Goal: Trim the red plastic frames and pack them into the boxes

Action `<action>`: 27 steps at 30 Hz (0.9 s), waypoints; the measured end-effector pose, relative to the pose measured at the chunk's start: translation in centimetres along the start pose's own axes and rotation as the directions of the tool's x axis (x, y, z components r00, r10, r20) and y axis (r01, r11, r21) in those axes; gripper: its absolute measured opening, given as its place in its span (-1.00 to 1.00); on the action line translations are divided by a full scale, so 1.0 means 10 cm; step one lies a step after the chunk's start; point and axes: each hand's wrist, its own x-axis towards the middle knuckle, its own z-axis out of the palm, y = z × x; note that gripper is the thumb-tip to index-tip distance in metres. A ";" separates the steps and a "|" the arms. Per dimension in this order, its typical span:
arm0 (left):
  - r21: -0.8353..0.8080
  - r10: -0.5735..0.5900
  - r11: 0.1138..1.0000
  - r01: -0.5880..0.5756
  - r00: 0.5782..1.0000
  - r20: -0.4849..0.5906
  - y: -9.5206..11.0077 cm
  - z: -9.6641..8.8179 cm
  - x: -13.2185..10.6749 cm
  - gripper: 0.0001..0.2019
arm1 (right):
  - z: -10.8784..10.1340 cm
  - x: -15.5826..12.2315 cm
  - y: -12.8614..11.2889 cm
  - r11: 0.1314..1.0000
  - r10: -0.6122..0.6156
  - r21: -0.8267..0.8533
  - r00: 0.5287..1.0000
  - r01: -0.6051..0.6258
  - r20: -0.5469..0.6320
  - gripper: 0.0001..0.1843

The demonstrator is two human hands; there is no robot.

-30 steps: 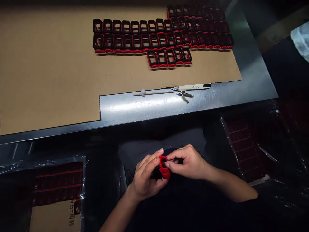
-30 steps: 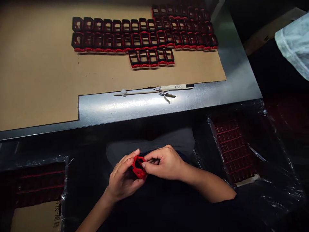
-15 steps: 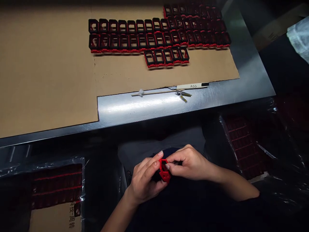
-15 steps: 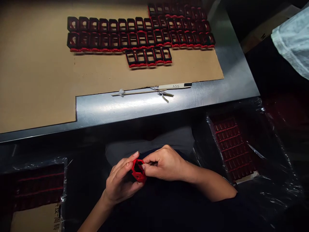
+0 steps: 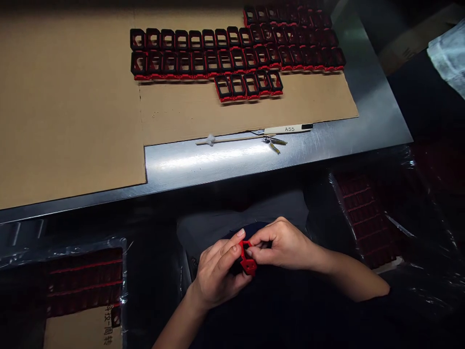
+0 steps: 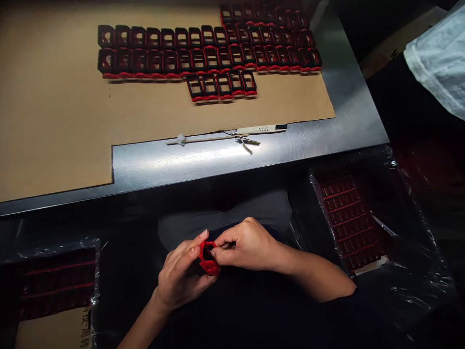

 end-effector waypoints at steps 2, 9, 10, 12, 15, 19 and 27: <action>-0.009 0.001 1.000 -0.001 1.000 0.002 0.00 -0.01 0.01 -0.23 | 0.01 0.00 -0.01 1.000 0.012 0.007 1.000 -0.012 -0.015 -0.84; -0.025 -0.025 0.999 0.025 1.000 0.006 0.01 -0.04 -0.01 -0.21 | -0.15 -0.04 -0.02 0.995 -0.096 0.010 0.987 0.096 0.132 -0.73; -0.026 -0.032 0.999 0.032 0.999 0.006 0.02 -0.04 0.00 -0.21 | -0.15 -0.04 -0.02 0.995 -0.099 0.023 0.985 0.096 0.141 -0.73; -0.019 -0.039 0.999 0.039 0.999 0.004 0.02 -0.04 0.00 -0.22 | -0.12 -0.04 -0.03 0.997 -0.076 0.024 0.992 0.074 0.103 -0.77; -0.019 -0.012 1.000 0.012 1.000 -0.012 0.02 -0.03 0.01 -0.23 | -0.06 -0.03 -0.06 0.998 -0.043 -0.040 0.999 0.041 -0.029 -0.89; -0.057 -0.059 0.997 0.057 0.998 -0.030 0.01 -0.02 -0.05 -0.21 | -0.11 -0.04 -0.06 0.994 -0.096 -0.048 0.993 0.099 0.061 -0.78; -0.459 -0.449 0.804 0.378 0.892 -0.054 0.08 0.10 -0.20 -0.27 | -0.05 -0.02 0.14 0.918 0.106 0.359 0.976 -0.169 0.190 -0.60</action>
